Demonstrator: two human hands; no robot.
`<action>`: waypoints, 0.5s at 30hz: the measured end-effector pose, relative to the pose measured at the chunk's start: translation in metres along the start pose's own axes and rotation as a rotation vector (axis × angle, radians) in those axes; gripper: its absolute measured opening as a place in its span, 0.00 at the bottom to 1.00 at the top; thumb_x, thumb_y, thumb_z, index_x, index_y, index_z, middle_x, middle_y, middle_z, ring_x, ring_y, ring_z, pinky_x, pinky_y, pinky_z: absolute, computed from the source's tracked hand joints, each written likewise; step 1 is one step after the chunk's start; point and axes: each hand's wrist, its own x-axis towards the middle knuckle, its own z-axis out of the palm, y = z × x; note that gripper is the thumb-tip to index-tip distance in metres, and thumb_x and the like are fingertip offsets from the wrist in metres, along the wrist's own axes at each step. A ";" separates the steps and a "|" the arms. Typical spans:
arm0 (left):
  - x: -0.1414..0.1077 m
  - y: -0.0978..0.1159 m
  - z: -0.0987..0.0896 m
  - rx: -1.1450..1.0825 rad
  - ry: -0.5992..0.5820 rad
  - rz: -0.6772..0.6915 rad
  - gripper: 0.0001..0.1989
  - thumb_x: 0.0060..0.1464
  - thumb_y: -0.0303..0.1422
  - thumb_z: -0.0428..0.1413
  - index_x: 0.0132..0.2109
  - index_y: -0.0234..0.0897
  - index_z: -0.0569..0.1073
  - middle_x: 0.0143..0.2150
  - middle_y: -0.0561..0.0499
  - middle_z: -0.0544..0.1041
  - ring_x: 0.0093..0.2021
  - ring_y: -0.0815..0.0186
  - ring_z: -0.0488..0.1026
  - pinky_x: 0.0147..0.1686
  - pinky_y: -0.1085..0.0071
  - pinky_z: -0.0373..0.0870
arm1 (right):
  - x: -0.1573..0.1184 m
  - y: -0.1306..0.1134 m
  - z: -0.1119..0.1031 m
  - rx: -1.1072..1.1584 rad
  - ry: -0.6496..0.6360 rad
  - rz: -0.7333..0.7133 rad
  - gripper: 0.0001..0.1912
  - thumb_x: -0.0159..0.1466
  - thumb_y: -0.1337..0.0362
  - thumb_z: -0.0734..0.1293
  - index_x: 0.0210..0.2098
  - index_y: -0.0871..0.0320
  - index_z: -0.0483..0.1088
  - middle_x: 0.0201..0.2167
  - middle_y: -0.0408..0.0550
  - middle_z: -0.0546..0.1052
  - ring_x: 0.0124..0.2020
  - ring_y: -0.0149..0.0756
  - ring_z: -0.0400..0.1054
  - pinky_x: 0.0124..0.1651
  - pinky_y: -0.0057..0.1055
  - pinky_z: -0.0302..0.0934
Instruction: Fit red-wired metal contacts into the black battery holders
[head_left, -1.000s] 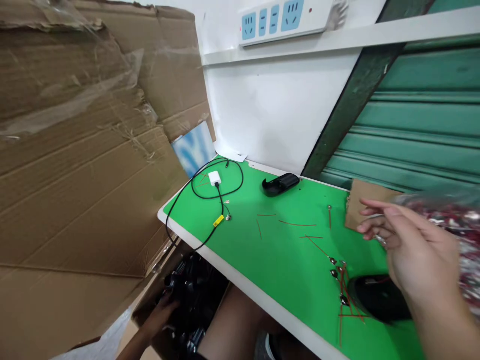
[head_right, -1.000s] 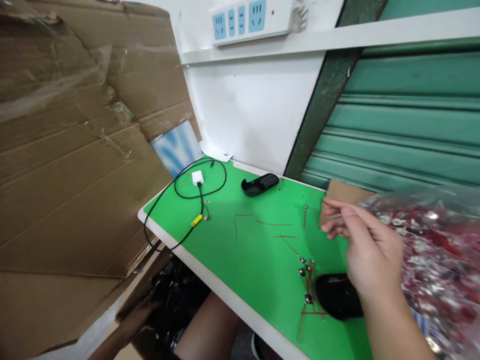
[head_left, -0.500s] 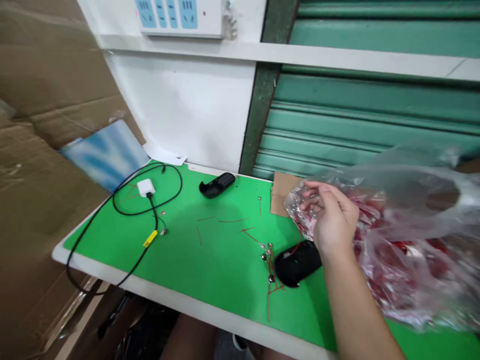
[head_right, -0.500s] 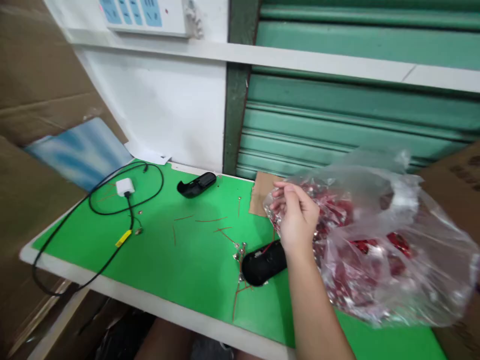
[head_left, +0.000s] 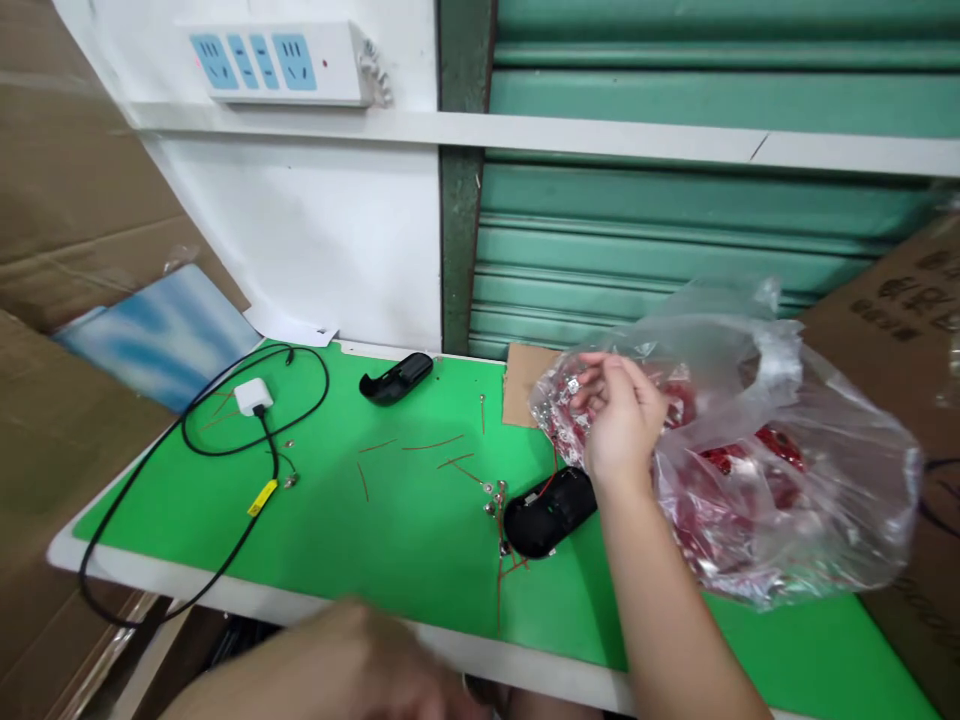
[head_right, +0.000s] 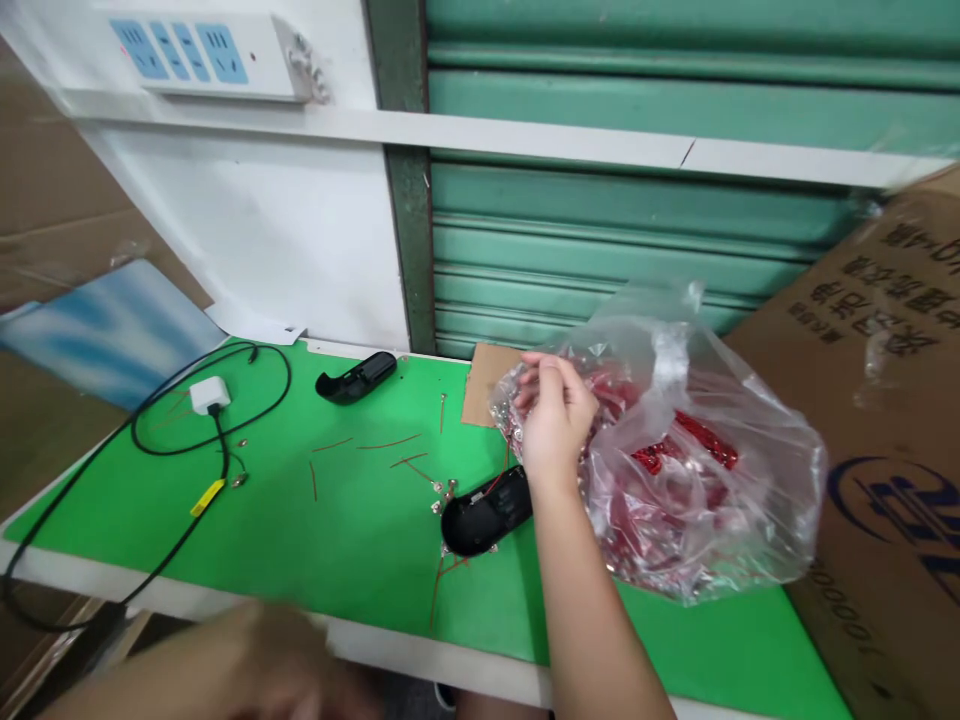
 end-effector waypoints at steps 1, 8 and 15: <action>0.021 0.015 -0.005 0.015 0.017 0.034 0.15 0.63 0.49 0.55 0.41 0.49 0.83 0.38 0.52 0.84 0.41 0.62 0.79 0.39 0.70 0.75 | 0.000 0.000 0.000 -0.006 -0.004 0.000 0.14 0.56 0.52 0.70 0.31 0.57 0.78 0.21 0.39 0.72 0.16 0.25 0.62 0.19 0.25 0.52; 0.168 0.076 0.002 0.610 0.040 0.148 0.25 0.57 0.49 0.60 0.56 0.40 0.77 0.49 0.44 0.84 0.48 0.53 0.80 0.44 0.64 0.74 | 0.001 0.001 -0.002 -0.028 0.010 -0.010 0.15 0.58 0.51 0.68 0.31 0.57 0.78 0.22 0.39 0.72 0.17 0.27 0.62 0.20 0.27 0.51; 0.182 0.058 0.011 0.537 -0.053 0.121 0.17 0.47 0.30 0.63 0.46 0.40 0.81 0.38 0.49 0.84 0.35 0.62 0.77 0.31 0.71 0.64 | 0.001 -0.003 -0.005 -0.030 0.010 0.002 0.15 0.60 0.51 0.68 0.33 0.57 0.77 0.23 0.39 0.71 0.17 0.27 0.62 0.21 0.27 0.51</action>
